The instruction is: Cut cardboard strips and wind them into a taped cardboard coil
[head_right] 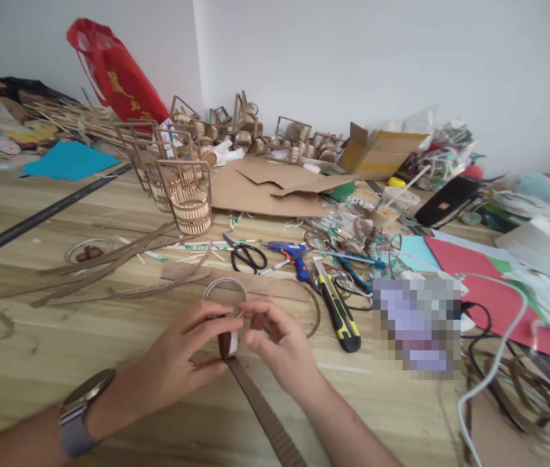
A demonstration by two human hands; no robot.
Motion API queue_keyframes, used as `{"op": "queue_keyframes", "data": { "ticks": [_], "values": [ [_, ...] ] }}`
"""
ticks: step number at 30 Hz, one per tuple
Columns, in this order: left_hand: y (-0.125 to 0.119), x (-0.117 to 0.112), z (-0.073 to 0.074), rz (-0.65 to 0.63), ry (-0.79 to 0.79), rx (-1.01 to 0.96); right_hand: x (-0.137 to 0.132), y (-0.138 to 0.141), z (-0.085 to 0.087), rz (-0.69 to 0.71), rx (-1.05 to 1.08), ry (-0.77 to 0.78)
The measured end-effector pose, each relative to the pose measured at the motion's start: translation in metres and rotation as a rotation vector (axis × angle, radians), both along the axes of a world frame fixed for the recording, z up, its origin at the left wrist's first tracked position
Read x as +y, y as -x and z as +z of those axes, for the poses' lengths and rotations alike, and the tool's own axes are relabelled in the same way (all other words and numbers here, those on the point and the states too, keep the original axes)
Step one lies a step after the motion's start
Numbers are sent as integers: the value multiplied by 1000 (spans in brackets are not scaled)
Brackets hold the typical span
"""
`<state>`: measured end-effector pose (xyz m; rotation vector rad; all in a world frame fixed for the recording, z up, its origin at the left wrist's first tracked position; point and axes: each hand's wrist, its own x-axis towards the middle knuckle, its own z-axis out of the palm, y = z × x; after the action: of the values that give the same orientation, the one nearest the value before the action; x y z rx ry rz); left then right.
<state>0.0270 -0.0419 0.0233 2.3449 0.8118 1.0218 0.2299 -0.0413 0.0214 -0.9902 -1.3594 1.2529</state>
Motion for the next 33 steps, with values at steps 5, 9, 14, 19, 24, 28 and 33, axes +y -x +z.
{"op": "queue_keyframes", "data": {
  "ticks": [5, 9, 14, 19, 24, 28, 33],
  "values": [
    [-1, 4, -6, 80, -68, 58, -4, -2, 12, 15, 7, 107],
    [-1, 6, -7, 116, -171, 102, -5, 2, 20, 171, -16, 266],
    [-2, 7, -7, 173, -265, 162, -1, 4, 20, 96, -148, 283],
    [-3, 6, -6, 178, -272, 204, -1, 3, 18, 100, -266, 318],
    [-4, 5, -6, 181, -242, 215, -4, 4, 14, 77, -379, 302],
    [-5, 4, -6, 190, -237, 226, -7, 5, 9, -18, -547, 103],
    [-6, 2, -6, 207, -204, 249, -7, 7, 13, -51, -705, -47]
  ]
}}
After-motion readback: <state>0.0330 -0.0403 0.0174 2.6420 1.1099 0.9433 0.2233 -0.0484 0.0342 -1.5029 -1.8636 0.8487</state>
